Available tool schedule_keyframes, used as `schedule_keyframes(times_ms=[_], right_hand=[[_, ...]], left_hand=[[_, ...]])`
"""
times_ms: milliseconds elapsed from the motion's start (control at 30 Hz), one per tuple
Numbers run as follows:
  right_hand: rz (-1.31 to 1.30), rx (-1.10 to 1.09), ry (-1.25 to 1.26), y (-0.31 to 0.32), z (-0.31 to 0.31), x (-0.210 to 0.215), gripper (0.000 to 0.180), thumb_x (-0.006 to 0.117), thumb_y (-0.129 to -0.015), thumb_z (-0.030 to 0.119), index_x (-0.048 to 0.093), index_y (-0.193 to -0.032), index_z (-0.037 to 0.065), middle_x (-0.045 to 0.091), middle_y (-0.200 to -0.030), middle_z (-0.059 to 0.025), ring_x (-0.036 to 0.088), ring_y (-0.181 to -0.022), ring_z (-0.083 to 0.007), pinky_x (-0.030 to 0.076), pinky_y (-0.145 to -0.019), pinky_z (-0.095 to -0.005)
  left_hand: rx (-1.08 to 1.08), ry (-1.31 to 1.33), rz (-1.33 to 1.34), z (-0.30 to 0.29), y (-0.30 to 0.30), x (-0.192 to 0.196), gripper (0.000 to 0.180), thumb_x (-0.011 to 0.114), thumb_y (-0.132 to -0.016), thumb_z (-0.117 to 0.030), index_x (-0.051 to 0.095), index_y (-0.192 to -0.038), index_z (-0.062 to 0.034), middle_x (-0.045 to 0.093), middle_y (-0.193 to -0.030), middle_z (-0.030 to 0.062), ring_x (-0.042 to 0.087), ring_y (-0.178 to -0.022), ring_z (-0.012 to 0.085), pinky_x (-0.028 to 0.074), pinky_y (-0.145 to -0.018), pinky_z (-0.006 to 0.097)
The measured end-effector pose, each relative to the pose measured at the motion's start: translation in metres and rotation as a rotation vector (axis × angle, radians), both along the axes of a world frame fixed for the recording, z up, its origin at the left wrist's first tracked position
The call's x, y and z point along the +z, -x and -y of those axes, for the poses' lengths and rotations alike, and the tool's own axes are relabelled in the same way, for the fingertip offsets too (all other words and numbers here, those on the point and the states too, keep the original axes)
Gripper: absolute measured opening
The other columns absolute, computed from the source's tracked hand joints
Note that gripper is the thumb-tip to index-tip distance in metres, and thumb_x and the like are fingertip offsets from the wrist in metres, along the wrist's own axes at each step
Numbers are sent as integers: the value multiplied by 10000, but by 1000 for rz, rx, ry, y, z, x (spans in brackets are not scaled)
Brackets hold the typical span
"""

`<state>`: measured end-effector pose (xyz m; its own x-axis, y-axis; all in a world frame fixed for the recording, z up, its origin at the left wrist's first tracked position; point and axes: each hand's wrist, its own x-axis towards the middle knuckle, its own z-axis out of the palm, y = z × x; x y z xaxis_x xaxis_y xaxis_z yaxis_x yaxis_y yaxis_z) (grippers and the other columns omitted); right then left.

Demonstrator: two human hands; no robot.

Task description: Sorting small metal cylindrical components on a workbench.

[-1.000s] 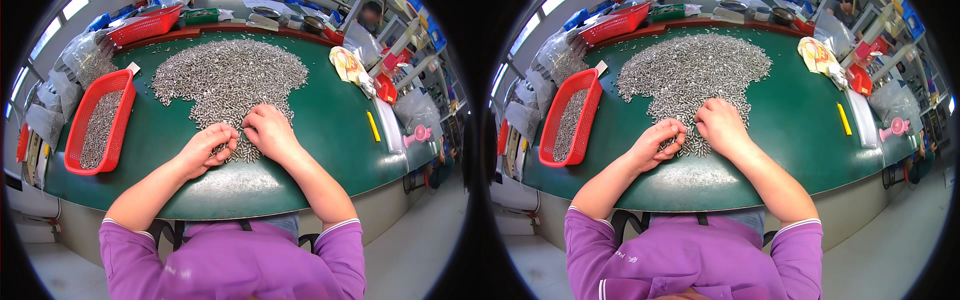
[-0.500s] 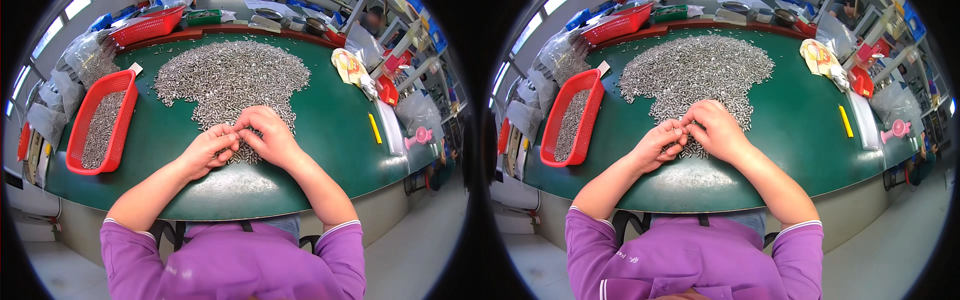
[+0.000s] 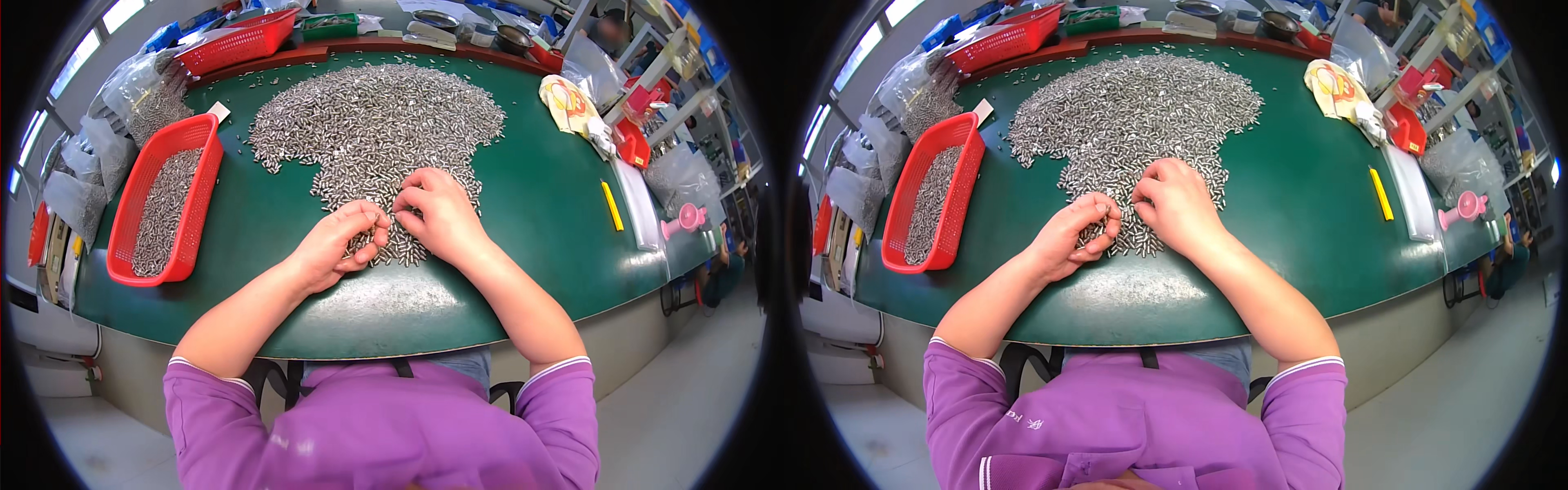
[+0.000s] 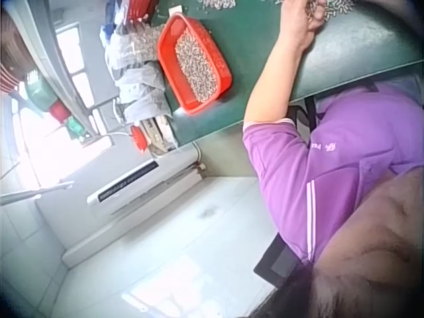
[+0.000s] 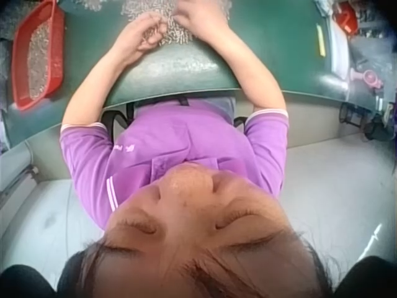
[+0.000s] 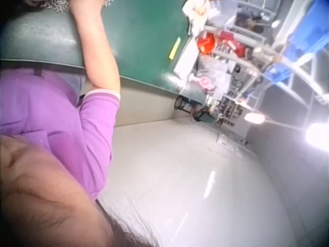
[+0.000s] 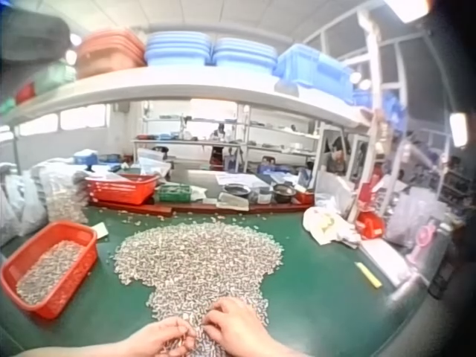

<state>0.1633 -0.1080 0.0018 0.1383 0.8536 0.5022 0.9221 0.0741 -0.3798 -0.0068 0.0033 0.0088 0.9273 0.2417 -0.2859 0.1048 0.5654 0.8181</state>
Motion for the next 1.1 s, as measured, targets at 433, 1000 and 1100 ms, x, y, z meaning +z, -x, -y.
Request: schedule_keyframes(times_ms=[433,1000,1100], right_hand=[[18,39,6,3,0,1,70,654,-738,73,610,-791,56,573,-1004,-99,541,-1004,-304,444,-865,-416],[-54,145,-112,9,0,23,100,660,-763,83,633,-858,72,577,-987,-77,523,-1078,-301,426,-914,-424],[1,34,-74,-1,6,21,122,676,-724,90,652,-843,85,576,-971,-72,530,-1030,-287,433,-890,-419]], left_hand=[[3,-9,10,-1,1,0,174,416,-963,-187,508,-1029,-55,528,-856,62,395,-529,76,235,-367,173],[2,-28,6,0,1,-5,119,506,-963,-199,494,-1004,-88,535,-826,21,386,-518,46,228,-377,159],[7,-12,14,-1,3,-3,115,488,-958,-191,498,-995,-82,536,-828,32,384,-514,52,229,-372,162]])
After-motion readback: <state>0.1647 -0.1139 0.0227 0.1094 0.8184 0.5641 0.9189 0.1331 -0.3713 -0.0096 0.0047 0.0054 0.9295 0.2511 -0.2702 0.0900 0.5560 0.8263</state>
